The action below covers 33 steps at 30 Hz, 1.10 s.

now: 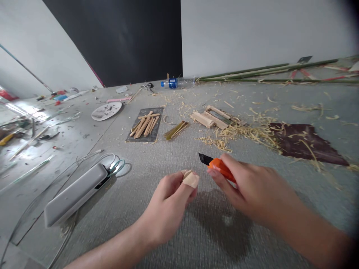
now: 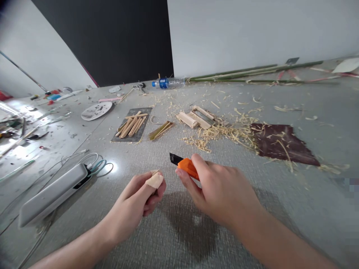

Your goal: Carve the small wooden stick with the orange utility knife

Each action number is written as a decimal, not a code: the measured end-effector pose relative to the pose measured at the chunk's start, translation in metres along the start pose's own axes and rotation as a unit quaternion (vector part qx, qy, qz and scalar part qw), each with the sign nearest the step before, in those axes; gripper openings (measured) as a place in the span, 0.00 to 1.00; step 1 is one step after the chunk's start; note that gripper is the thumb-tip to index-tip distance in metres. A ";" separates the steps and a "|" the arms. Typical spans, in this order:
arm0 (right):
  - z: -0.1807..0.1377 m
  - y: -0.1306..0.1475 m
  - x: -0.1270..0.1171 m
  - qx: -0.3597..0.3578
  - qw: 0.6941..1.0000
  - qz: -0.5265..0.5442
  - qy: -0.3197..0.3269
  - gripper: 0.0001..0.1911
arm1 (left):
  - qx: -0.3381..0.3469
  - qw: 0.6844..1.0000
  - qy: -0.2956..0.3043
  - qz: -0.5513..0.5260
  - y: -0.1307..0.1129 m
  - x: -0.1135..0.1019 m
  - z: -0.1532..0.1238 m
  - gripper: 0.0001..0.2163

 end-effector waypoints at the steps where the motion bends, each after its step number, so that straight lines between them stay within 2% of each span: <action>1: 0.000 0.000 0.000 -0.002 1.000 0.000 -0.001 0.21 | 0.001 1.000 0.001 -0.002 0.000 0.000 0.000 0.23; 6: -0.001 0.001 -0.001 -0.010 1.000 0.001 -0.008 0.22 | -0.005 1.000 0.000 -0.009 0.002 -0.002 0.001 0.24; 12: -0.001 0.000 0.001 -0.001 1.000 0.005 0.002 0.22 | -0.052 0.992 0.031 -0.112 0.011 -0.001 0.002 0.19; 15: -0.001 0.001 0.000 0.002 1.000 0.012 0.006 0.22 | -0.038 0.994 0.020 -0.099 0.009 -0.003 0.002 0.15; 20: 0.000 0.003 -0.002 0.003 1.000 0.015 0.000 0.23 | -0.028 0.997 -0.016 -0.067 0.005 -0.003 0.002 0.17; 33: -0.002 0.003 0.000 0.009 0.999 0.022 0.030 0.22 | 0.049 0.998 -0.023 -0.035 -0.003 -0.003 0.001 0.16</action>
Point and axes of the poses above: each hand's wrist, its own z-axis towards the middle knuckle, its own x-axis out of the palm, y = z × x, the point moved 5 cm from there along z, towards the middle knuckle, and after that the axes turned 9 degrees about -x, right-handed, at the moved point
